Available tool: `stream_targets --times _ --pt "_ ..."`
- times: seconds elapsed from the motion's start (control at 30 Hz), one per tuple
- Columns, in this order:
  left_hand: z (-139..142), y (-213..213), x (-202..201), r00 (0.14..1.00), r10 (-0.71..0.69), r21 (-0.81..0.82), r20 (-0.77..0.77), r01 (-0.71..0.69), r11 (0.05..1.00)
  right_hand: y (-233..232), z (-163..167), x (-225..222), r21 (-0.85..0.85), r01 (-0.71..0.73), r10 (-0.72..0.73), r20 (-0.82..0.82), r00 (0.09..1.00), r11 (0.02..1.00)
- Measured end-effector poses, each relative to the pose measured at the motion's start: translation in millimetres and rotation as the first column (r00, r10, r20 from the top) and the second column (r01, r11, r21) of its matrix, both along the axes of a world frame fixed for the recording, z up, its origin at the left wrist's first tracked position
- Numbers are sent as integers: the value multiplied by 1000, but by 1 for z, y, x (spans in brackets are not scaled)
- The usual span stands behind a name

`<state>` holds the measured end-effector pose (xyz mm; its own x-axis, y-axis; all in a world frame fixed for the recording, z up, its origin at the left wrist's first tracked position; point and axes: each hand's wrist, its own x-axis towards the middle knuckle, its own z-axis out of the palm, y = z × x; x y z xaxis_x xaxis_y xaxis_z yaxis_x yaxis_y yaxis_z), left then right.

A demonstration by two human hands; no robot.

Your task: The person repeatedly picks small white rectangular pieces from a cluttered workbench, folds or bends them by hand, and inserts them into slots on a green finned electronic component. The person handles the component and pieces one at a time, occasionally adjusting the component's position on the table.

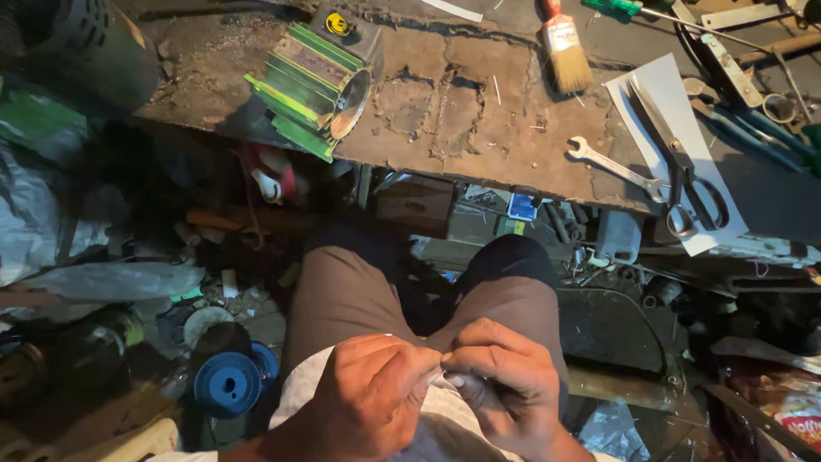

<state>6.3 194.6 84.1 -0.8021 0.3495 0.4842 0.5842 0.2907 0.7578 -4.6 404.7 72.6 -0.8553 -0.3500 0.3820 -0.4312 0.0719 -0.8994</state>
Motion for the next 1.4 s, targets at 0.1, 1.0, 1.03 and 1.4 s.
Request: stream_targets --times 0.1,1.0,1.03,1.4 --pt "2 0 0 998 -60 15 -21 60 998 1 4 5 -33 -4 4 -11 1000 999" --pt "31 -12 -8 967 -163 -124 -195 140 982 5 20 -4 -17 -122 119 -122 985 992" --pt "27 -12 -6 975 -170 -126 -145 152 980 5 21 -4 18 -119 121 -156 980 993" --pt "34 -18 -2 954 -208 -145 -216 180 973 12 33 10 27 -92 91 53 994 995"
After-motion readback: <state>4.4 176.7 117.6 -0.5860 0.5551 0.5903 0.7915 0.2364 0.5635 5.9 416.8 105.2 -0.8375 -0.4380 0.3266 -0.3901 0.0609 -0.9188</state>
